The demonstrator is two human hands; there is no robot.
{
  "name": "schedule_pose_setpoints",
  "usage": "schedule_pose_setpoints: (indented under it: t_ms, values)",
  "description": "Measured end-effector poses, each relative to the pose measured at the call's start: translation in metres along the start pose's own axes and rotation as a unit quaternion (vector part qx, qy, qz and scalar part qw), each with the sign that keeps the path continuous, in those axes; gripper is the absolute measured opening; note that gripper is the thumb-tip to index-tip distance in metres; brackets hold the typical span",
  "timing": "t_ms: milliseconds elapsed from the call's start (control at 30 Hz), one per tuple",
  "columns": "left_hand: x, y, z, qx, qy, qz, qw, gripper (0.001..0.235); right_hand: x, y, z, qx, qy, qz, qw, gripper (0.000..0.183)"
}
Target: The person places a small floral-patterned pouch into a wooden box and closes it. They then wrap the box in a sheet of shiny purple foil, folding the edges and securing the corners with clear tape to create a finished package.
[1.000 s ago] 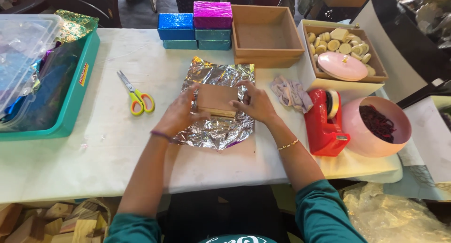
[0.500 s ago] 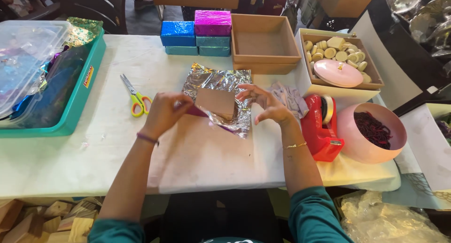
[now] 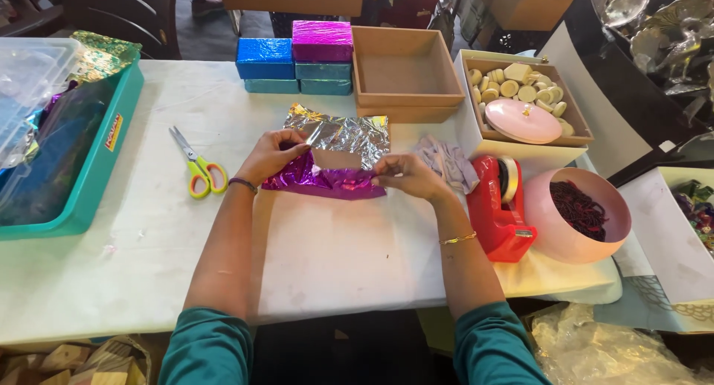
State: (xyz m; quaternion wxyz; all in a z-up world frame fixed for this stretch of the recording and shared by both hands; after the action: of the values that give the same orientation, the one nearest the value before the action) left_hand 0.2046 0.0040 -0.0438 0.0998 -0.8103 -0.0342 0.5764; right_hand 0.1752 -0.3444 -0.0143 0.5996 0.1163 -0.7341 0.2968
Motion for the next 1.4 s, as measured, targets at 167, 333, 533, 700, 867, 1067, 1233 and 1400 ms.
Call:
schedule_pose_setpoints:
  t_ms: [167, 333, 533, 700, 867, 1067, 1233, 1400]
  values:
    - [0.005, -0.005, 0.007, 0.01, -0.091, 0.013, 0.996, 0.016, -0.039, -0.027, -0.005, -0.016, 0.057, -0.038, 0.998, 0.015]
    - [-0.003, -0.005, 0.014, 0.016, -0.104, 0.035, 0.994, 0.012, -0.031, -0.026, -0.005, -0.08, 0.083, -0.014, 0.993, 0.033]
    - [0.014, -0.001, 0.012, -0.005, -0.06, 0.052, 0.997, 0.013, 0.022, 0.014, -0.005, -0.191, -0.021, 0.132, 0.972, 0.093]
    - [0.007, 0.004, 0.016, -0.022, -0.072, 0.036, 0.996, 0.013, 0.02, 0.034, -0.025, -0.185, 0.046, 0.196, 0.962, 0.098]
    - [0.003, 0.004, 0.015, -0.015, -0.062, 0.05, 0.997, 0.015, 0.024, 0.039, -0.046, -0.187, 0.051, 0.204, 0.96, 0.076]
    - [0.005, -0.001, 0.015, 0.004, -0.079, 0.041, 0.996, 0.017, 0.015, 0.048, -0.05, -0.237, 0.035, 0.203, 0.949, 0.039]
    - [0.006, -0.001, 0.015, 0.001, -0.087, 0.018, 0.996, 0.016, 0.043, 0.056, -0.036, -0.236, 0.005, 0.29, 0.927, 0.046]
    - [0.008, -0.008, 0.017, 0.031, -0.081, 0.051, 0.995, 0.011, 0.032, 0.056, -0.043, -0.219, 0.063, 0.238, 0.944, 0.065]
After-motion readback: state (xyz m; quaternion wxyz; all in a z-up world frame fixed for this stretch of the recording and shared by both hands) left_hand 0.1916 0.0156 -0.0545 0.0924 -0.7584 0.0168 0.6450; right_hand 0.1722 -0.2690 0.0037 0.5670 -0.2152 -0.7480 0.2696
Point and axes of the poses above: each hand's wrist, its own z-axis away from the middle knuckle, its own y-axis out of the palm, x = y × z, the point moved 1 cm from there along -z, towards the middle knuckle, and after that the axes turned 7 degrees about -x, right-handed, at the moved point
